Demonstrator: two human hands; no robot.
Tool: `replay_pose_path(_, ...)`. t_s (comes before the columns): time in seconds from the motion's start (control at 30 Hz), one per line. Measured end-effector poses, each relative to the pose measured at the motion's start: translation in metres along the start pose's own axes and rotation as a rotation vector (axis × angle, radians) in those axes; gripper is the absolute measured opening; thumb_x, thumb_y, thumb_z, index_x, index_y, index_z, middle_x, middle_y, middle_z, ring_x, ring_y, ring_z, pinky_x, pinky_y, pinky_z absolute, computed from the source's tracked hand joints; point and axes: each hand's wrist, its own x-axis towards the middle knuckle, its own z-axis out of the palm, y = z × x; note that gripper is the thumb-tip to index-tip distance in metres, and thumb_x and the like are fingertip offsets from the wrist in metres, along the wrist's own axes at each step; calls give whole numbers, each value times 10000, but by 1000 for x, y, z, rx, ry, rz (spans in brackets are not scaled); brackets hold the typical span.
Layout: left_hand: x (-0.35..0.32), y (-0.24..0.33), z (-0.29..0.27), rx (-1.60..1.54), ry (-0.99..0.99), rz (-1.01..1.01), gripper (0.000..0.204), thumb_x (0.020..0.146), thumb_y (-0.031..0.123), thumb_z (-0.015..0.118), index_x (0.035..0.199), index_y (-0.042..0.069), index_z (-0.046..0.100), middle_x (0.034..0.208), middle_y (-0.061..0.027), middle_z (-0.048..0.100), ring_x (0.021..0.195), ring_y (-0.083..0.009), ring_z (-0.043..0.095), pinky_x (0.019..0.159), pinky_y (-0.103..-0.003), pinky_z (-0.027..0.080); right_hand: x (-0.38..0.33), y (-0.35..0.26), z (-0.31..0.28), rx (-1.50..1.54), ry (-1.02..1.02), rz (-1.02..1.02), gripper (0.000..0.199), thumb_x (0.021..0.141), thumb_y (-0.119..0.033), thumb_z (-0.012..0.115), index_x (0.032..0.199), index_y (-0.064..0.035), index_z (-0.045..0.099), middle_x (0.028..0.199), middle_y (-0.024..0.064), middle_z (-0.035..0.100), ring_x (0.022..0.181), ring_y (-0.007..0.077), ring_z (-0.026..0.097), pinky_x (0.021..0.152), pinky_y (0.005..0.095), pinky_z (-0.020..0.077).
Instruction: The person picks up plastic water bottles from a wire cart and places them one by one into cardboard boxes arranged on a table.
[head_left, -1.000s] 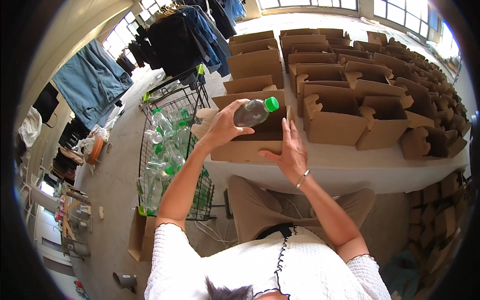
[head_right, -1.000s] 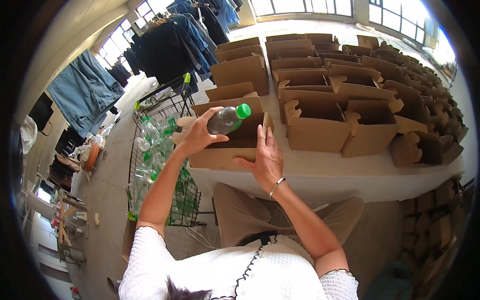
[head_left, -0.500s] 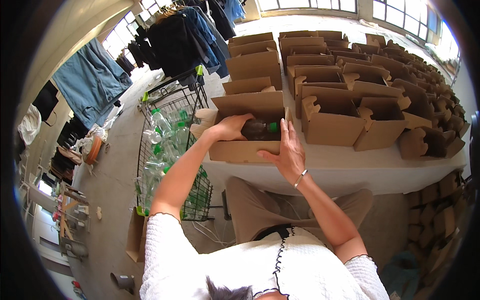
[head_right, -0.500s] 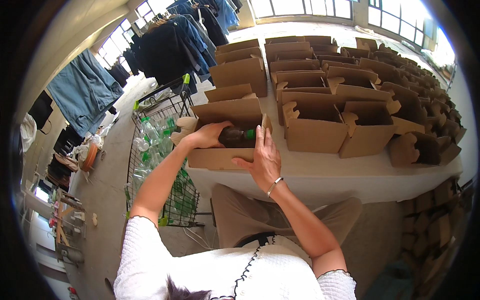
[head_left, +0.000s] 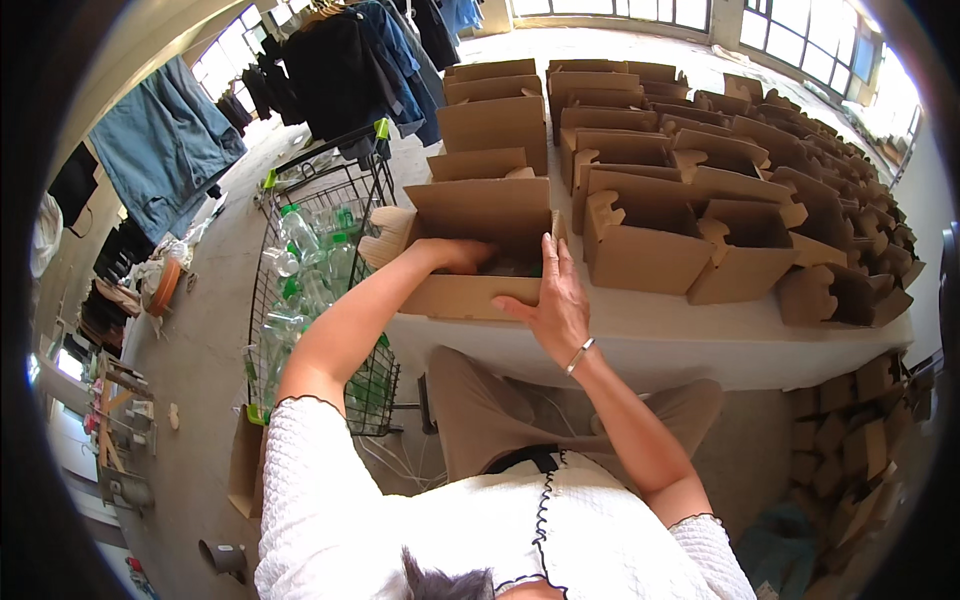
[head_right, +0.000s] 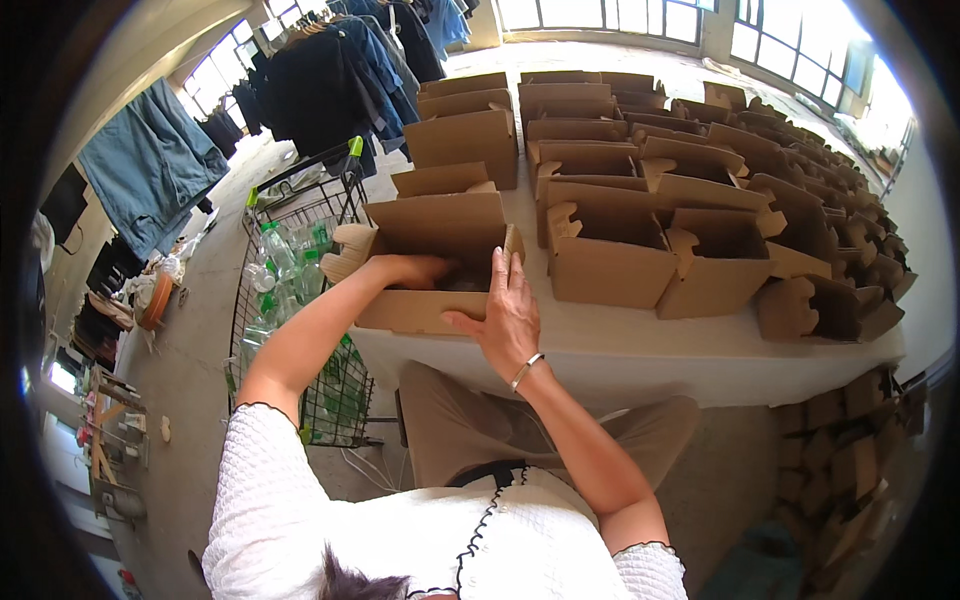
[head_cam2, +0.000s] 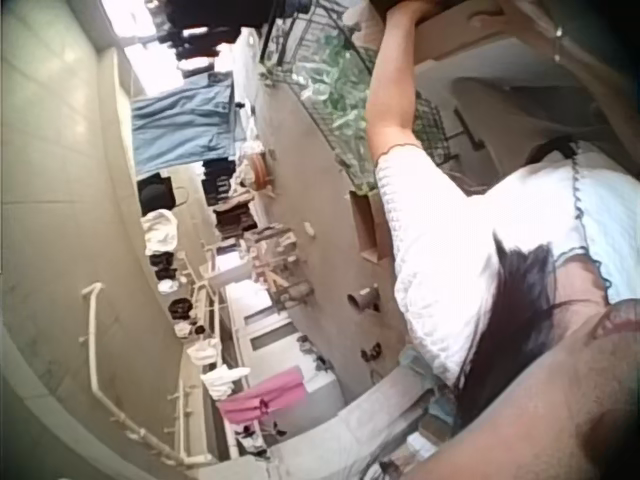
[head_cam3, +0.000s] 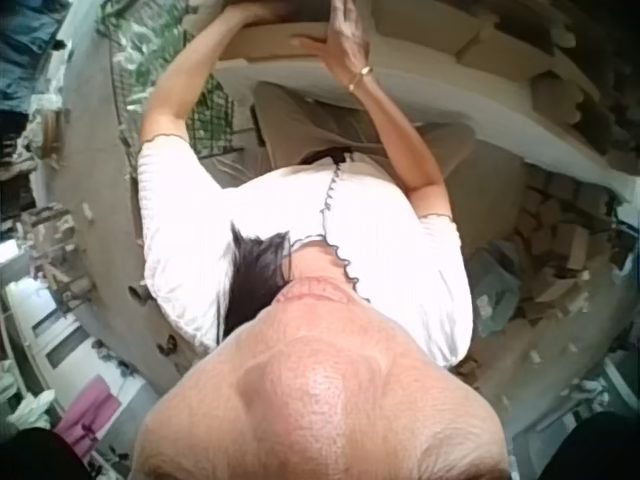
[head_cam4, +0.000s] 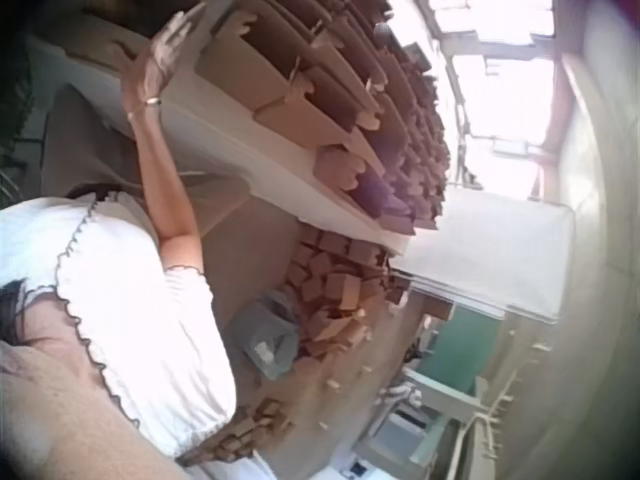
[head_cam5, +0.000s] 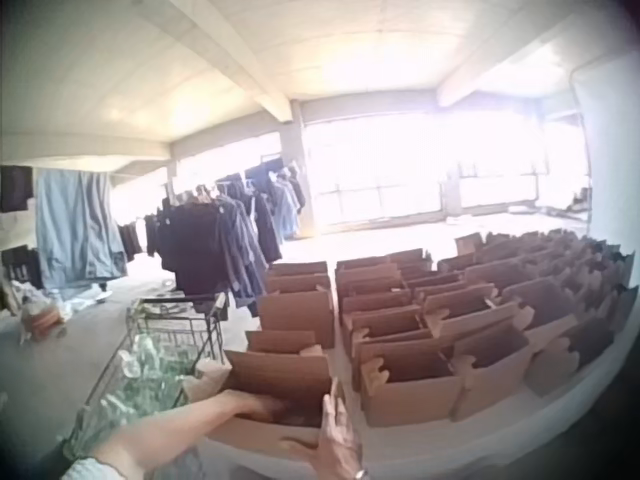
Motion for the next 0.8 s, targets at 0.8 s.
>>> replay_pose_path(0.8,-122,12,49,-1151,1542,-111,523,965,42,653,1447,-42,468,1271,-136,670,1146,-169,641,999,-294,499,-8,-22,-16,252,327,-22,1158,777,-360,893,1623,-59,162,1667,204,193,1537,369,216,1192,502,330)
